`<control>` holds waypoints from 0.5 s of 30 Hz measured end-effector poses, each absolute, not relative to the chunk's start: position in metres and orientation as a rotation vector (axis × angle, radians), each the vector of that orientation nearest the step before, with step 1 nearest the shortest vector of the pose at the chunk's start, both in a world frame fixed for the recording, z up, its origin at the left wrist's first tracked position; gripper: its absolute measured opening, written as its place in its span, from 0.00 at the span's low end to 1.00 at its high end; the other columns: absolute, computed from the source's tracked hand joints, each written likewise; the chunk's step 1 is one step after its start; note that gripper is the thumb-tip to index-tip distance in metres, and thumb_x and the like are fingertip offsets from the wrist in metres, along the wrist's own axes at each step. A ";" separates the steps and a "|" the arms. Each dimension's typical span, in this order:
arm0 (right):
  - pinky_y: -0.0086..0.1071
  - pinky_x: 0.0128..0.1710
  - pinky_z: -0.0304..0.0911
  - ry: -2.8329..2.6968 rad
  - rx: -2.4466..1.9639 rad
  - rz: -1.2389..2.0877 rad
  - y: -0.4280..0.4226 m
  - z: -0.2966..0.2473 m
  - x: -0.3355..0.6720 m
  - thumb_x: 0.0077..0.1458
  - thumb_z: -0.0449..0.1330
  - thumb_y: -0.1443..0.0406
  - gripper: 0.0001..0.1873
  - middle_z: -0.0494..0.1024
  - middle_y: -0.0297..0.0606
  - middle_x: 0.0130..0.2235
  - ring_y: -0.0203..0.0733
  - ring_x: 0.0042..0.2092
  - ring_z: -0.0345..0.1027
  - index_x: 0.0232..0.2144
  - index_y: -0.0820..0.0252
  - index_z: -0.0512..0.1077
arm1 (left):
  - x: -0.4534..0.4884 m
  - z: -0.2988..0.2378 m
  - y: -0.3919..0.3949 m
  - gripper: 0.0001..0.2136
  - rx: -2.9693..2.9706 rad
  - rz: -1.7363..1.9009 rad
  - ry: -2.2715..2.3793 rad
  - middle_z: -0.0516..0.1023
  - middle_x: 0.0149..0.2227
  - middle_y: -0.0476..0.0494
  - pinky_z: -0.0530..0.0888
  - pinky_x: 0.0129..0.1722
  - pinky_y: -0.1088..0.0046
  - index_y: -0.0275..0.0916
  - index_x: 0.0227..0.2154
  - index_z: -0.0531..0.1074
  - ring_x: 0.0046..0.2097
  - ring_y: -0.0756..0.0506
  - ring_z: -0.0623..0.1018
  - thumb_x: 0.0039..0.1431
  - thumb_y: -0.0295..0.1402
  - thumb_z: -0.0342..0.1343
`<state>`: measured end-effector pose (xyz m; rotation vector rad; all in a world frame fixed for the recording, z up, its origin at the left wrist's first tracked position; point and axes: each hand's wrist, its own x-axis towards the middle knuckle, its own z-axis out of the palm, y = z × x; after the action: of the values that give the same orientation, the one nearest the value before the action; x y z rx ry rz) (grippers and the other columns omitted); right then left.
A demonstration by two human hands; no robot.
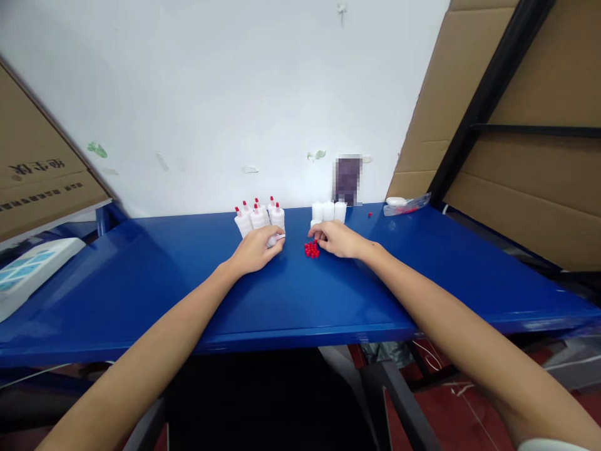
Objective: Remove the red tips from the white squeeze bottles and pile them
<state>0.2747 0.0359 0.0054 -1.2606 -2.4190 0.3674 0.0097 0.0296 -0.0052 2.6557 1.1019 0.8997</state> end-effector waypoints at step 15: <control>0.34 0.36 0.71 -2.392 -1.300 0.461 0.029 0.015 0.277 0.56 0.56 0.72 0.19 0.85 0.39 0.42 0.39 0.29 0.76 0.49 0.59 0.76 | 0.008 -0.006 0.030 0.14 2.602 0.869 1.081 0.81 0.45 0.41 0.74 0.46 0.63 0.41 0.48 0.72 0.44 0.40 0.80 0.69 0.42 0.50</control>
<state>0.2766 0.0292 0.0148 -1.3004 -2.3916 0.4605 0.0080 0.0296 -0.0063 2.6016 1.0806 0.8695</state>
